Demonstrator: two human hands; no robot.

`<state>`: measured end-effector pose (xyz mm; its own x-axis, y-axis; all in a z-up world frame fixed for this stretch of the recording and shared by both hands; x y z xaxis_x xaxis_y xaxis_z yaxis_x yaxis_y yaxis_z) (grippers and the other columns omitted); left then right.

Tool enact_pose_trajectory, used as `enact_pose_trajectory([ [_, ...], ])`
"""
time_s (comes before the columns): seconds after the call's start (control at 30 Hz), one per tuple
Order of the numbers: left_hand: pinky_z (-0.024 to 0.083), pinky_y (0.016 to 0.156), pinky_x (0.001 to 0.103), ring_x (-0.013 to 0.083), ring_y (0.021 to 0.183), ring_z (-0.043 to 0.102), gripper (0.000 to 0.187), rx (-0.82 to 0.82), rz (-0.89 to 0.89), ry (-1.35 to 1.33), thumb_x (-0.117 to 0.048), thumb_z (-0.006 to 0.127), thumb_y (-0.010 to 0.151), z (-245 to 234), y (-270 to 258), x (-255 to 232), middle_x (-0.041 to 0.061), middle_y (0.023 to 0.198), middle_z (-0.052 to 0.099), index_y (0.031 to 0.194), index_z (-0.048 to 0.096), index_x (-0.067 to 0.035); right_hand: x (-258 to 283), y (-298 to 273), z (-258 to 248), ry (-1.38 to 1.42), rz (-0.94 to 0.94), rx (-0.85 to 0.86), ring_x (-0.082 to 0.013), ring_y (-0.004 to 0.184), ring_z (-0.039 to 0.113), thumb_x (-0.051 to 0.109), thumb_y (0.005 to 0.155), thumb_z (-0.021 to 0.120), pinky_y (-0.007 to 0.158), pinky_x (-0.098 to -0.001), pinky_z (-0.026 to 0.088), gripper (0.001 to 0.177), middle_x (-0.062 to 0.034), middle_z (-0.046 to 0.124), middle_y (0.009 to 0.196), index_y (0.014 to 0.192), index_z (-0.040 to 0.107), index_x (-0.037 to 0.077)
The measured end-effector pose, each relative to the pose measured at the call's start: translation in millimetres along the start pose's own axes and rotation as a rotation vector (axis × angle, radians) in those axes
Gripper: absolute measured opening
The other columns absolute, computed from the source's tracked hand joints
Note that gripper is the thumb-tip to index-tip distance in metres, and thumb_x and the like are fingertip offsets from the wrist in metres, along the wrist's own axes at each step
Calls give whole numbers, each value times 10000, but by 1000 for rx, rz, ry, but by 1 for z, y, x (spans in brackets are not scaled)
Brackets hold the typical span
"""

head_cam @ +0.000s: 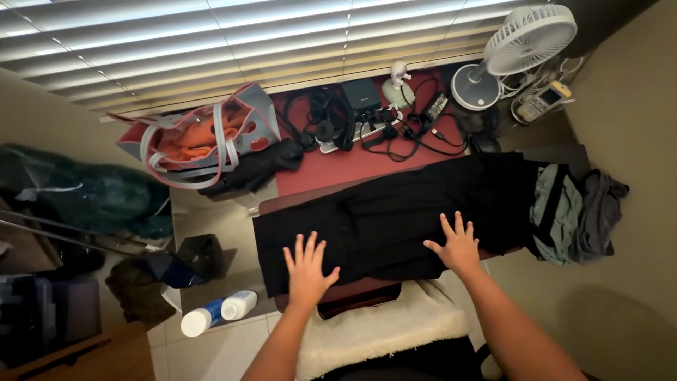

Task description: Fold a t-shirt and two pairs of pants on a desk and put them into a wardrobe drawer.

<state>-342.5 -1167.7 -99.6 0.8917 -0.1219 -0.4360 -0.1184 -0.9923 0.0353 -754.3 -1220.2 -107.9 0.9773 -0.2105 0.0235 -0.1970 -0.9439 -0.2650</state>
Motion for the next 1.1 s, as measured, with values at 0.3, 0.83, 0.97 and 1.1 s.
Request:
enact_pose_trajectory([
  [0.3, 247, 1135, 634, 334, 1199, 479, 816, 99, -68, -97, -509, 856, 655, -28, 29, -30, 114, 1274, 557, 1339, 634, -123, 2, 3, 1, 30, 20, 67, -455, 1539, 142, 691, 698, 765, 1099, -730, 312, 1070, -89, 99, 1717, 1593, 289, 349],
  [0.83, 470, 1048, 383, 310, 1200, 601, 590, -1032, -1067, -1127, -304, 524, 1020, -38, -53, 189, 197, 1393, 554, 1464, 366, 51, -46, -33, -44, 113, -276, -105, -302, 1503, 368, 297, 720, 751, 1162, -451, 422, 794, -16, 373, 1646, 1467, 487, 248],
  [0.97, 480, 1047, 349, 253, 1233, 597, 677, -980, -1014, -1285, -382, 584, 998, -59, -47, 150, 126, 1432, 562, 1520, 383, 1, -80, -50, -79, 62, -559, -185, -370, 1375, 414, 240, 656, 794, 1135, -483, 371, 840, -120, 415, 1542, 1418, 471, 102],
  [1.1, 478, 1010, 372, 270, 1188, 612, 700, -693, -975, -1122, -441, 702, 906, -41, -45, 119, 140, 1341, 624, 1391, 514, 26, -83, -36, -113, -90, -616, -206, -388, 1375, 410, 181, 623, 780, 1142, -511, 352, 896, -151, 398, 1533, 1455, 454, 109],
])
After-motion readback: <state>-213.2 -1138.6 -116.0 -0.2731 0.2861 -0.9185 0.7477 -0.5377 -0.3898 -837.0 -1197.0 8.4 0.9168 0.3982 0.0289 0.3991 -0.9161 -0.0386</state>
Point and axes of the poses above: each hand's wrist, its own y-axis towards the middle knuckle, its own z-axis out of the palm, x = y × z, the point moved 8 cm from there along y, towards the middle knuckle
